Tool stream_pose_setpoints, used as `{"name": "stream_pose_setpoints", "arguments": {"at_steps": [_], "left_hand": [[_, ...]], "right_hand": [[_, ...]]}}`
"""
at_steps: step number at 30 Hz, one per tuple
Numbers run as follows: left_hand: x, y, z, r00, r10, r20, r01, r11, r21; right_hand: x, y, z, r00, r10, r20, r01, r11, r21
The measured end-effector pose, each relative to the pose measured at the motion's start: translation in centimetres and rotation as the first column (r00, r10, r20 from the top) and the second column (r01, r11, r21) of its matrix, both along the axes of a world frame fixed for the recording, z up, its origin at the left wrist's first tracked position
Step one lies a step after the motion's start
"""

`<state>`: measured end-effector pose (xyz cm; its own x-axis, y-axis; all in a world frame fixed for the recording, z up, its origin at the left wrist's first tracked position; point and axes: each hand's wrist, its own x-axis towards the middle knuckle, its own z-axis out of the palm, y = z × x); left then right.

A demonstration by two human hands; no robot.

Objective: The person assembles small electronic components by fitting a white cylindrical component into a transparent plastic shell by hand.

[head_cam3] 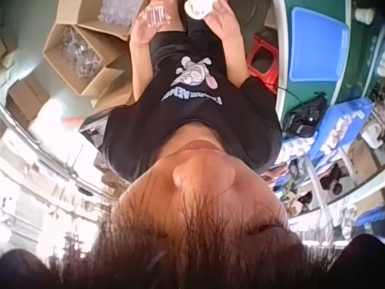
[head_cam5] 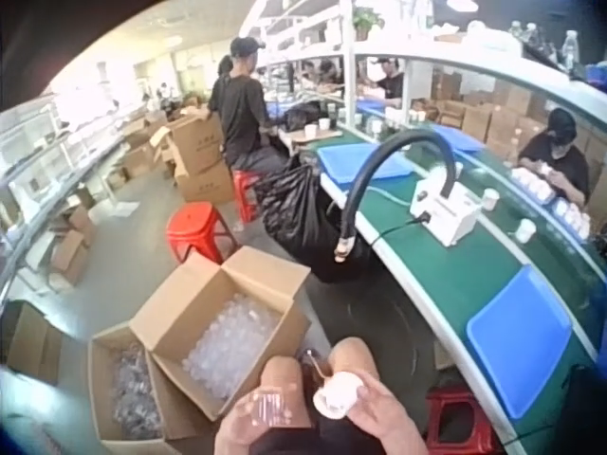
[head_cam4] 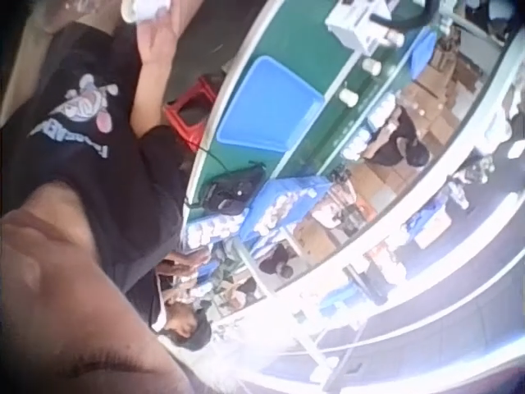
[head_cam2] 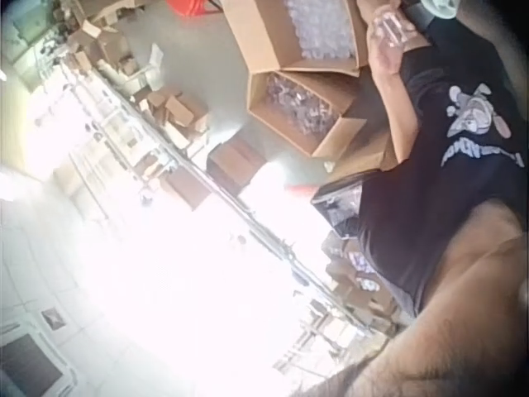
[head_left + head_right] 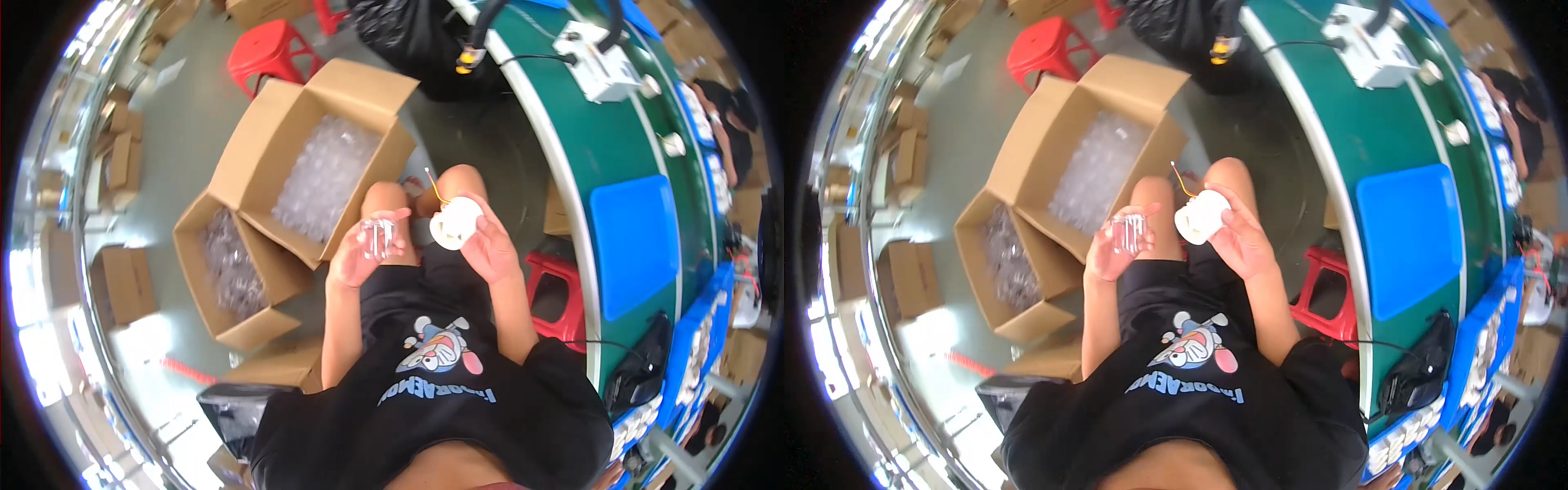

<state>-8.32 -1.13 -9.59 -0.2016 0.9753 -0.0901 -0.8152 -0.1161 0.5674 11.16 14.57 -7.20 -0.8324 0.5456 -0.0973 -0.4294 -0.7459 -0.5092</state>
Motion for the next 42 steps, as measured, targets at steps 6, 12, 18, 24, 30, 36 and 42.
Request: {"name": "stream_pose_setpoints", "arguments": {"at_steps": [6, 12, 18, 24, 30, 36, 42], "left_hand": [[1.6, -0.6, 3.6, 0.988, -0.039, -0.151, 0.073, 0.972, 0.222], [1.2, -0.5, 2.8, 0.961, -0.206, -0.184, 0.242, 0.949, 0.202], [1.4, -0.6, 2.7, 0.999, 0.033, -0.006, -0.032, 0.998, 0.046], [1.3, 0.6, 1.9, 0.920, 0.393, -0.001, -0.385, 0.901, -0.202], [3.6, 0.6, 5.3, 0.920, 0.391, -0.027, -0.391, 0.909, -0.144], [4.8, -0.5, 4.0, 0.920, 0.341, -0.193, -0.370, 0.917, -0.146], [5.2, -0.6, 4.0, 0.920, 0.287, -0.265, -0.331, 0.933, -0.138]], "right_hand": [[-0.9, -3.1, 1.2, 0.970, 0.232, -0.077, -0.235, 0.971, -0.033], [1.1, -3.0, 0.2, 0.958, 0.285, -0.035, -0.287, 0.954, -0.085], [2.9, -3.1, 3.1, 0.974, 0.171, 0.148, -0.193, 0.970, 0.147], [2.8, -3.8, 4.5, 0.925, 0.104, 0.365, -0.307, 0.770, 0.559], [0.8, -5.6, 5.2, 0.935, 0.035, 0.354, -0.261, 0.745, 0.615], [0.5, -5.9, 5.8, 0.888, -0.212, 0.408, -0.227, 0.571, 0.789], [1.1, -5.4, 4.8, 0.898, -0.217, 0.382, -0.149, 0.669, 0.728]]}}
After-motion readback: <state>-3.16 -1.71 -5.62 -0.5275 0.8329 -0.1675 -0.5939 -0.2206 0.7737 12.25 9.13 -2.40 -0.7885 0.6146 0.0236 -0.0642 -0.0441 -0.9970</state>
